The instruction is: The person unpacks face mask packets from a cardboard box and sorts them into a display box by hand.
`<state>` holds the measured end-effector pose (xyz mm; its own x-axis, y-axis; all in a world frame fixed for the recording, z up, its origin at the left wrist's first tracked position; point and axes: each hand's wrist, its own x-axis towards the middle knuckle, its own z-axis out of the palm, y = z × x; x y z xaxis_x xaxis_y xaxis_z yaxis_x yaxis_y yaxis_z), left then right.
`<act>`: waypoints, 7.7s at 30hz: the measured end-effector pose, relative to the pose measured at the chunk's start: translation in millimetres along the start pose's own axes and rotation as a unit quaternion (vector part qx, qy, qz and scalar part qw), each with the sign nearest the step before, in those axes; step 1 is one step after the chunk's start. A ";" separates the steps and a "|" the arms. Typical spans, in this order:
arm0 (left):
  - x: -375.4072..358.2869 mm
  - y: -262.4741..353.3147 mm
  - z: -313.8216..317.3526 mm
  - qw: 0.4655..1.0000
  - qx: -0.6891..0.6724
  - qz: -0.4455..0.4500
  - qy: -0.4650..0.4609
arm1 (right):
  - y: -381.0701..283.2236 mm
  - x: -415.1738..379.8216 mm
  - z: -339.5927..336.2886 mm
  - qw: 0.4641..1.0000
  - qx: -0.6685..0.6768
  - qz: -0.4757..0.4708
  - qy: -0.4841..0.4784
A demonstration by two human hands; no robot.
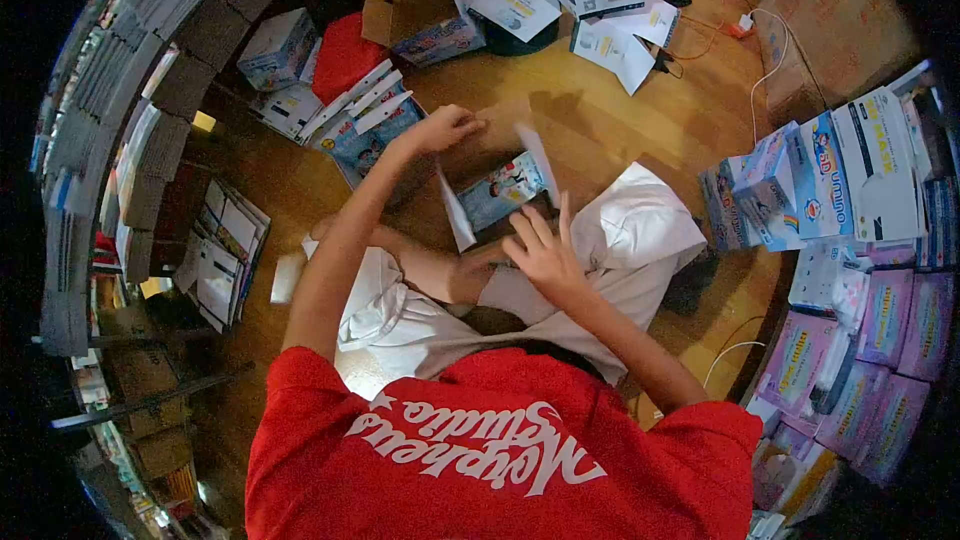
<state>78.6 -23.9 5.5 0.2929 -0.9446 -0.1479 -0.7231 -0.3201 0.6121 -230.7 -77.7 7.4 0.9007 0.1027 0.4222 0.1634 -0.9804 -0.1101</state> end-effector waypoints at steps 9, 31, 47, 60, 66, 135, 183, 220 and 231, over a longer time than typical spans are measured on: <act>22.9 1.1 48.3 0.904 0.333 0.003 0.270 | -14.4 -36.5 9.1 0.967 0.196 0.085 -0.142; -162.4 62.4 59.3 0.903 -0.352 0.029 0.243 | 12.9 77.5 66.4 0.964 -0.187 0.046 -0.180; -174.4 98.3 70.0 0.933 -0.105 -0.029 0.342 | 55.7 25.6 -68.9 0.993 0.089 -0.001 -0.079; -168.0 148.5 105.7 0.899 -0.231 -0.119 0.353 | 58.4 -146.2 -72.3 0.803 0.283 0.481 0.211; -136.3 158.9 4.0 0.849 -0.350 0.002 0.397 | 65.7 -165.8 -57.9 0.744 0.329 0.513 0.276; -199.7 -128.2 -12.9 0.922 -0.183 -0.068 0.335 | -19.0 337.0 20.0 0.966 0.111 -0.128 -0.193; -149.9 -81.8 14.5 0.903 -0.117 -0.061 0.410 | 37.3 81.7 24.4 0.989 0.091 0.094 0.068; -153.3 -35.1 23.6 0.967 0.017 0.024 0.255 | 250.2 -155.6 -379.4 0.818 -0.230 0.469 0.239; -155.5 -33.9 20.8 0.956 0.092 0.055 0.275 | 194.8 -157.0 -351.1 0.807 -0.141 0.411 0.399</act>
<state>44.5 132.4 -8.3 0.4561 -0.8090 0.3707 -0.8512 -0.2751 0.4469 -481.6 -343.8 235.6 0.0936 -0.6330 0.7685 -0.5572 -0.6730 -0.4864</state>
